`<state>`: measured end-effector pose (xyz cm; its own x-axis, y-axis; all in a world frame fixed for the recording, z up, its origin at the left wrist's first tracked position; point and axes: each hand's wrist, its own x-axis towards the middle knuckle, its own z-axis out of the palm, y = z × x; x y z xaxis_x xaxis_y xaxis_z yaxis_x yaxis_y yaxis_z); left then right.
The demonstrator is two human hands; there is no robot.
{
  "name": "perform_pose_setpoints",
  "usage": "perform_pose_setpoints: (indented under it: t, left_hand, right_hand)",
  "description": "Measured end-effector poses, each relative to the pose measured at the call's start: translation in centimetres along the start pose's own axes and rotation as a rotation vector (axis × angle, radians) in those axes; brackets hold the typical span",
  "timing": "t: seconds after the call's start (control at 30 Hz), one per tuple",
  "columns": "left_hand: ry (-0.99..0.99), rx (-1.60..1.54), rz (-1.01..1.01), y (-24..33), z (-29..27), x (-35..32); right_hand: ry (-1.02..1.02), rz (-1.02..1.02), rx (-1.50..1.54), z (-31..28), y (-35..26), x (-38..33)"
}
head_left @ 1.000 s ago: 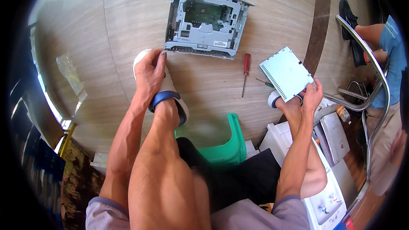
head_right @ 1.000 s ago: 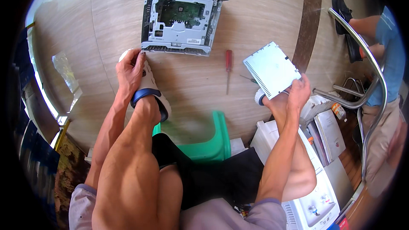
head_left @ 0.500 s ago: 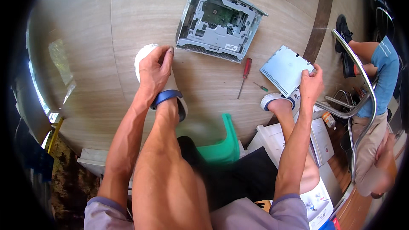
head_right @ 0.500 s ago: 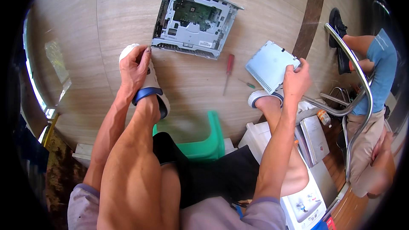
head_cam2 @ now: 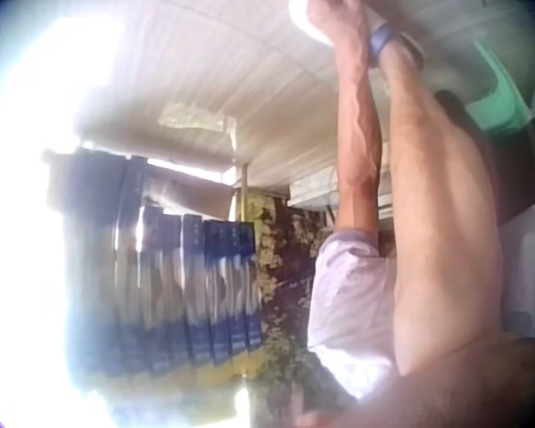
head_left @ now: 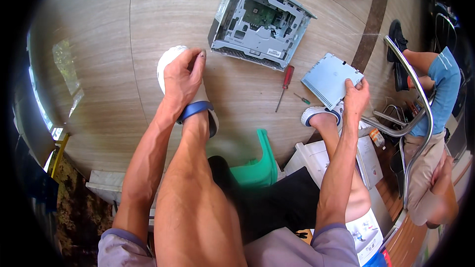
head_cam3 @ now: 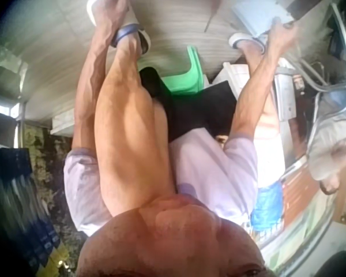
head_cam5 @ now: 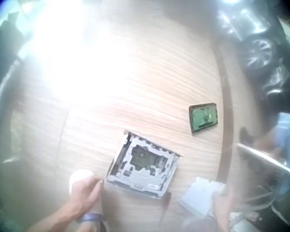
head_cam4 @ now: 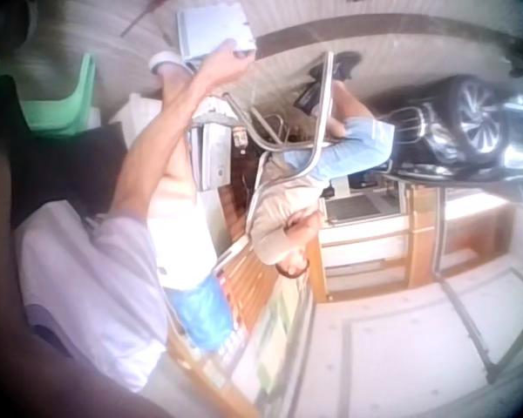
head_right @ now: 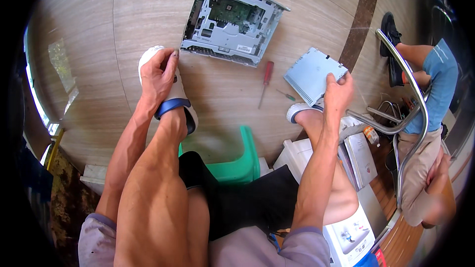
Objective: The person disassembles an electronic casing by removing screws with a screwdriver and detaching metal brackets by hand, then fits a metal cover back onto the housing by hand.
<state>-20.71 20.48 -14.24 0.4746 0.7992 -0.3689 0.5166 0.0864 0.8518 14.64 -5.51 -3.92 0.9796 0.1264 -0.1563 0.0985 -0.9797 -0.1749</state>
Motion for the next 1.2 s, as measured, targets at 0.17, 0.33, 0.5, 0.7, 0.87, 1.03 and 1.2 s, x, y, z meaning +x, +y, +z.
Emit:
perform_pose_setpoints:
  t: [0.17, 0.33, 0.5, 0.7, 0.87, 1.03, 1.2]
  left_hand:
    - [0.011, 0.013, 0.077, -0.3, 0.2, 0.1]
    - [0.012, 0.018, 0.077, -0.4, 0.2, 0.0]
    - [0.007, 0.016, 0.048, -0.3, 0.2, -0.1]
    - [0.015, 0.023, 0.023, -0.1, 0.1, -0.1]
    - [-0.003, 0.018, -0.015, -0.3, 0.2, -0.2]
    - [-0.03, 0.063, 0.069, 0.4, -0.1, -0.1]
    - [-0.452, 0.159, 0.287, 4.3, -1.2, -0.6]
  right_hand:
    - [-0.14, 0.084, 0.117, 1.2, -0.3, -0.4]
    - [-0.118, -0.056, -0.128, 1.0, -2.9, -2.0]
    - [-0.133, -0.163, -0.245, 1.6, -5.1, -3.0]
    - [-0.142, -0.211, -0.289, 2.2, -5.9, -2.4]
    - [-0.131, -0.175, -0.259, 1.3, -6.0, -2.4]
    - [-0.055, -0.069, -0.184, -2.0, -4.7, -3.7]
    - [0.018, 0.055, 0.062, -6.4, -3.0, -6.5]
